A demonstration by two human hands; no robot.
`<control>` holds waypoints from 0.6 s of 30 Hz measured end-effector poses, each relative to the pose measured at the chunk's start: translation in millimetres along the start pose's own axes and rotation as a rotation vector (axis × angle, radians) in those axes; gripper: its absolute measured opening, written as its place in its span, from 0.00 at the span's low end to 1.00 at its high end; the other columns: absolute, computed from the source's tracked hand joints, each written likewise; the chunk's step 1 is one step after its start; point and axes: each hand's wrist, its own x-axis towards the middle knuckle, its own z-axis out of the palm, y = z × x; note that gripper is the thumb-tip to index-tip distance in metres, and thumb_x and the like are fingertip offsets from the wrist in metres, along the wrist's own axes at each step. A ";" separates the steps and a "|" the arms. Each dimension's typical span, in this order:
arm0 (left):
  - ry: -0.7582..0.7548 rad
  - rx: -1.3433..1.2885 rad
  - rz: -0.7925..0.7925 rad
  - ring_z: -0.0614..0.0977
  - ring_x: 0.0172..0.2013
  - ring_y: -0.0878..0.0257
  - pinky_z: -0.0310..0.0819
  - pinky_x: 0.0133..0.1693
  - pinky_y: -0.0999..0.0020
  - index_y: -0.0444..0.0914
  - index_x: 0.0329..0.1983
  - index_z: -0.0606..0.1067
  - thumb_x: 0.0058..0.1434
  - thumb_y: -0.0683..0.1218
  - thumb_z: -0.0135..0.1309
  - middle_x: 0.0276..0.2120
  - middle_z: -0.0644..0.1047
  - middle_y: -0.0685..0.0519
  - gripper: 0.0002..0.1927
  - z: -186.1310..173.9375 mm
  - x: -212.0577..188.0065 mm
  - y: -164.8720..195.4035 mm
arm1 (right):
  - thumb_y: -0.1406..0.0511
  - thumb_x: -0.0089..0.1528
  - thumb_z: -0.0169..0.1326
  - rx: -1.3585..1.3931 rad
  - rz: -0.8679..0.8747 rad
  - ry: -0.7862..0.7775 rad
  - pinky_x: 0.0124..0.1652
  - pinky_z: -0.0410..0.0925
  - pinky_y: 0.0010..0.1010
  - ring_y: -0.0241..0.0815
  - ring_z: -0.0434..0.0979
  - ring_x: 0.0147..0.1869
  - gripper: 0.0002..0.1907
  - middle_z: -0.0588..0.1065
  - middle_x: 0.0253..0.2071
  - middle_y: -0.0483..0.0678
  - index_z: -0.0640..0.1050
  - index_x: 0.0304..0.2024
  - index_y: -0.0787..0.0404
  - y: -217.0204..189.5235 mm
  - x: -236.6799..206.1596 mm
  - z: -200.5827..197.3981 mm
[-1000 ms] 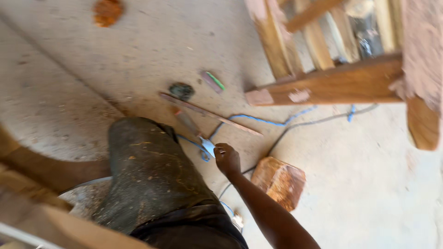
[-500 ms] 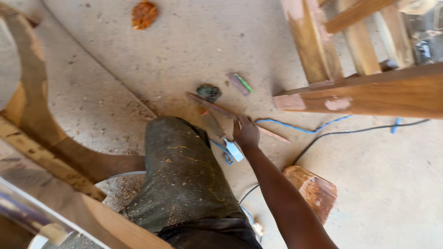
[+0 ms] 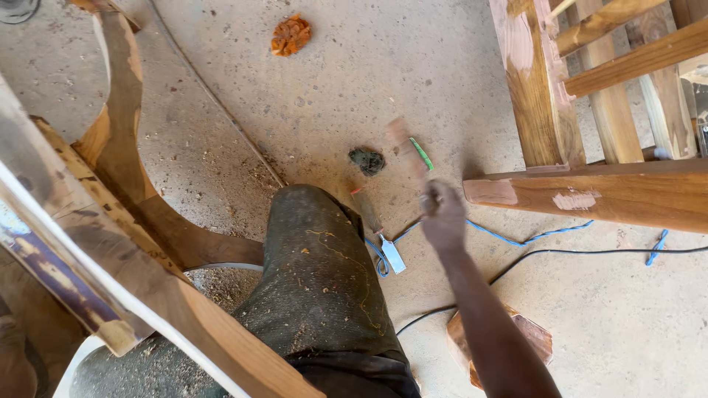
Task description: The person uses a hand plane to smooth and shape a curved wooden furniture leg. They repeatedly draw the plane along the wood's surface, remove shavings, and apply a dark liquid finish with a brush to the same area.
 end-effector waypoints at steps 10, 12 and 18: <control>0.006 -0.022 0.024 0.81 0.41 0.63 0.75 0.43 0.71 0.28 0.62 0.72 0.78 0.41 0.51 0.43 0.79 0.46 0.15 -3.9 -4.1 -6.1 | 0.80 0.70 0.52 0.429 -0.084 0.355 0.48 0.76 0.26 0.40 0.77 0.51 0.13 0.72 0.48 0.55 0.65 0.52 0.69 -47.4 58.2 -26.0; 0.009 -0.018 0.028 0.81 0.41 0.63 0.75 0.43 0.71 0.28 0.62 0.71 0.78 0.41 0.50 0.43 0.79 0.46 0.15 -5.6 -5.1 -6.5 | 0.79 0.70 0.51 0.451 0.010 0.407 0.50 0.77 0.27 0.40 0.77 0.51 0.13 0.73 0.49 0.56 0.65 0.54 0.68 -39.1 50.1 -17.6; 0.009 -0.027 0.044 0.81 0.41 0.63 0.76 0.43 0.72 0.27 0.63 0.71 0.79 0.41 0.50 0.43 0.79 0.46 0.15 -8.9 -5.0 -5.0 | 0.77 0.72 0.50 0.591 0.148 0.490 0.53 0.80 0.29 0.41 0.77 0.54 0.13 0.72 0.52 0.54 0.64 0.56 0.66 -17.4 25.5 -19.0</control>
